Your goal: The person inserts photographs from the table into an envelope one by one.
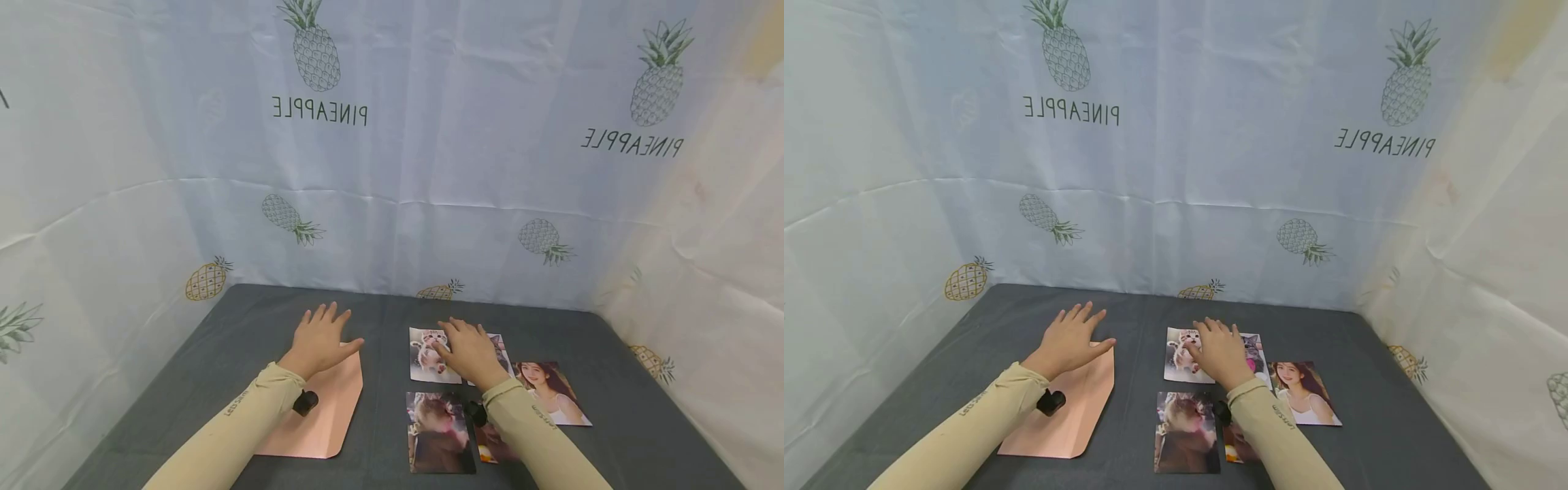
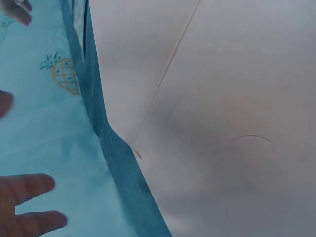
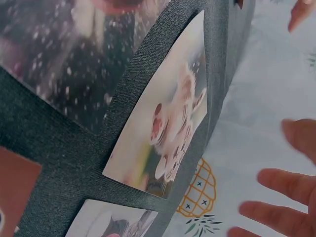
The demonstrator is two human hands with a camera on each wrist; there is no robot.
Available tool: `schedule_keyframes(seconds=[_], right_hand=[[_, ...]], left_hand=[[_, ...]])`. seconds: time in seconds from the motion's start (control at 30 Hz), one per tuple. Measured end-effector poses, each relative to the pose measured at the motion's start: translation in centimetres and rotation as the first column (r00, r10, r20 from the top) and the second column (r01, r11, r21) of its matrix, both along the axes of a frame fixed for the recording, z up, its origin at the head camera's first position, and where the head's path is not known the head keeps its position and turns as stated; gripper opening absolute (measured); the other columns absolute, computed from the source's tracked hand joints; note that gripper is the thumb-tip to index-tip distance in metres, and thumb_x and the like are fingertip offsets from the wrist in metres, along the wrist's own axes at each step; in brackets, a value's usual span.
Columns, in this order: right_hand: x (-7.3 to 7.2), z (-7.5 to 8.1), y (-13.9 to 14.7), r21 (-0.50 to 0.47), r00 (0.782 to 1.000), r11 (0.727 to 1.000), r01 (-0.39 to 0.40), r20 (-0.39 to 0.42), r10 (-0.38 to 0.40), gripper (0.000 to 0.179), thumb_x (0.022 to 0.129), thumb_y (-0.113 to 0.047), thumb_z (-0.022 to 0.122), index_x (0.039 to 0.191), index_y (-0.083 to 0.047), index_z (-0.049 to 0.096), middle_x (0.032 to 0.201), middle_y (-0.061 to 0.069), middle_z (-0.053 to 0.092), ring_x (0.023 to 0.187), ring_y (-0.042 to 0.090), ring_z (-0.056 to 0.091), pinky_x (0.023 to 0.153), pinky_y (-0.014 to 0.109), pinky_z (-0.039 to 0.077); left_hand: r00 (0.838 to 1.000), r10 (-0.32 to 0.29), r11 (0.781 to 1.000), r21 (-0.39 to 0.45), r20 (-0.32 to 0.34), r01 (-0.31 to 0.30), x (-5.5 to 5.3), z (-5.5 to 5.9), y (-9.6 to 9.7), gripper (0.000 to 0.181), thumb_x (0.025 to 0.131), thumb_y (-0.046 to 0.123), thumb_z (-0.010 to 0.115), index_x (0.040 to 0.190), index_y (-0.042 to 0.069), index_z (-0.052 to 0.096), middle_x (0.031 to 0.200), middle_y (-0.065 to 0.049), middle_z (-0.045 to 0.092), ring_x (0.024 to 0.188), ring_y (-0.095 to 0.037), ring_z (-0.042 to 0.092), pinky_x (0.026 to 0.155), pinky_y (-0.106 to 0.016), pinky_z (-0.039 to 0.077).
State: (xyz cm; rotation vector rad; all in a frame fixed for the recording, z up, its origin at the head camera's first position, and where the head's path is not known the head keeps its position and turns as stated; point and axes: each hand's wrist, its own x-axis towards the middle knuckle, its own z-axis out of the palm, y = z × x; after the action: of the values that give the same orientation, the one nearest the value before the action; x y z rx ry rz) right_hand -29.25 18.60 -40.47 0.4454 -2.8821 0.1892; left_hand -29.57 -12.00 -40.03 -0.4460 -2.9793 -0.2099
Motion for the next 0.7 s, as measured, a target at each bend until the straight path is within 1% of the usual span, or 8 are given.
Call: schedule_keyframes(seconds=[0.07, 0.1, 0.17, 0.23, 0.3, 0.37, 0.53, 0.7], right_hand=[[0.1, 0.11, -0.09, 0.007, 1.0, 1.0, 0.002, -0.007, -0.002, 0.047, 0.093, -0.04, 0.061, 0.128, -0.009, 0.061, 0.126, 0.016, 0.062, 0.108, 0.034, 0.063, 0.093, 0.055, 0.047], [0.12, 0.16, -0.13, 0.004, 1.0, 1.0, 0.004, -0.004, -0.004, 0.042, 0.093, -0.038, 0.062, 0.124, -0.009, 0.064, 0.119, 0.014, 0.066, 0.097, 0.032, 0.067, 0.085, 0.051, 0.052], [0.16, 0.28, -0.2, -0.01, 1.0, 1.0, 0.011, 0.013, -0.011, 0.035, 0.093, -0.035, 0.063, 0.116, -0.009, 0.067, 0.105, 0.011, 0.07, 0.077, 0.024, 0.067, 0.067, 0.043, 0.054], [0.15, 0.37, -0.2, -0.036, 0.999, 0.999, 0.021, 0.038, -0.019, 0.029, 0.093, -0.033, 0.063, 0.11, -0.01, 0.069, 0.095, 0.007, 0.071, 0.064, 0.017, 0.062, 0.054, 0.036, 0.05], [0.14, 0.45, -0.19, -0.06, 0.998, 0.998, 0.026, 0.055, -0.022, 0.024, 0.093, -0.032, 0.063, 0.103, -0.012, 0.069, 0.085, 0.003, 0.07, 0.058, 0.012, 0.057, 0.05, 0.033, 0.046], [0.15, 0.5, -0.16, -0.075, 0.998, 0.997, 0.026, 0.058, -0.021, 0.019, 0.093, -0.031, 0.063, 0.098, -0.014, 0.069, 0.078, 0.0, 0.068, 0.055, 0.011, 0.054, 0.048, 0.031, 0.043], [0.21, 0.5, -0.01, -0.083, 0.999, 0.996, 0.015, 0.04, -0.012, 0.014, 0.093, -0.028, 0.064, 0.09, -0.015, 0.066, 0.068, -0.003, 0.059, 0.052, 0.012, 0.048, 0.047, 0.031, 0.039], [0.29, 0.63, 0.16, -0.097, 0.999, 0.995, 0.01, 0.042, -0.005, 0.012, 0.093, -0.026, 0.064, 0.089, -0.014, 0.066, 0.066, -0.004, 0.056, 0.052, 0.011, 0.047, 0.047, 0.03, 0.038]], left_hand=[[1.0, -0.007, 1.0, -0.019, -0.02, 0.007, 0.04, -0.1, 0.01, 0.065, 0.093, 0.054, 0.053, 0.141, 0.011, 0.05, 0.146, -0.02, 0.045, 0.135, -0.039, 0.041, 0.11, -0.055, 0.031], [0.999, -0.012, 1.0, -0.021, -0.032, 0.011, 0.08, -0.12, 0.02, 0.059, 0.093, 0.05, 0.056, 0.137, 0.01, 0.054, 0.14, -0.018, 0.051, 0.129, -0.037, 0.048, 0.105, -0.053, 0.039], [0.999, -0.018, 1.0, -0.011, -0.045, 0.017, 0.19, -0.13, 0.06, 0.048, 0.093, 0.042, 0.059, 0.129, 0.008, 0.061, 0.127, -0.016, 0.062, 0.113, -0.033, 0.061, 0.09, -0.049, 0.051], [0.999, -0.014, 1.0, 0.006, -0.039, 0.014, 0.27, -0.06, 0.16, 0.042, 0.093, 0.037, 0.061, 0.124, 0.008, 0.064, 0.116, -0.012, 0.068, 0.098, -0.028, 0.067, 0.074, -0.044, 0.056], [1.0, -0.003, 0.999, 0.033, -0.019, 0.004, 0.27, 0.02, 0.29, 0.039, 0.093, 0.035, 0.061, 0.122, 0.008, 0.065, 0.108, -0.009, 0.07, 0.087, -0.024, 0.069, 0.064, -0.041, 0.056], [1.0, 0.005, 0.999, 0.047, 0.0, -0.005, 0.24, 0.12, 0.43, 0.037, 0.094, 0.034, 0.061, 0.12, 0.009, 0.066, 0.103, -0.007, 0.071, 0.082, -0.021, 0.069, 0.06, -0.039, 0.055], [1.0, 0.013, 0.998, 0.059, 0.028, -0.014, 0.13, 0.31, 0.71, 0.035, 0.094, 0.033, 0.06, 0.12, 0.01, 0.066, 0.102, -0.006, 0.072, 0.079, -0.02, 0.068, 0.058, -0.037, 0.054], [0.998, 0.011, 0.998, 0.069, 0.055, -0.015, 0.05, 0.5, 0.7, 0.033, 0.095, 0.031, 0.06, 0.12, 0.011, 0.066, 0.105, -0.008, 0.071, 0.077, -0.02, 0.068, 0.055, -0.036, 0.052]])
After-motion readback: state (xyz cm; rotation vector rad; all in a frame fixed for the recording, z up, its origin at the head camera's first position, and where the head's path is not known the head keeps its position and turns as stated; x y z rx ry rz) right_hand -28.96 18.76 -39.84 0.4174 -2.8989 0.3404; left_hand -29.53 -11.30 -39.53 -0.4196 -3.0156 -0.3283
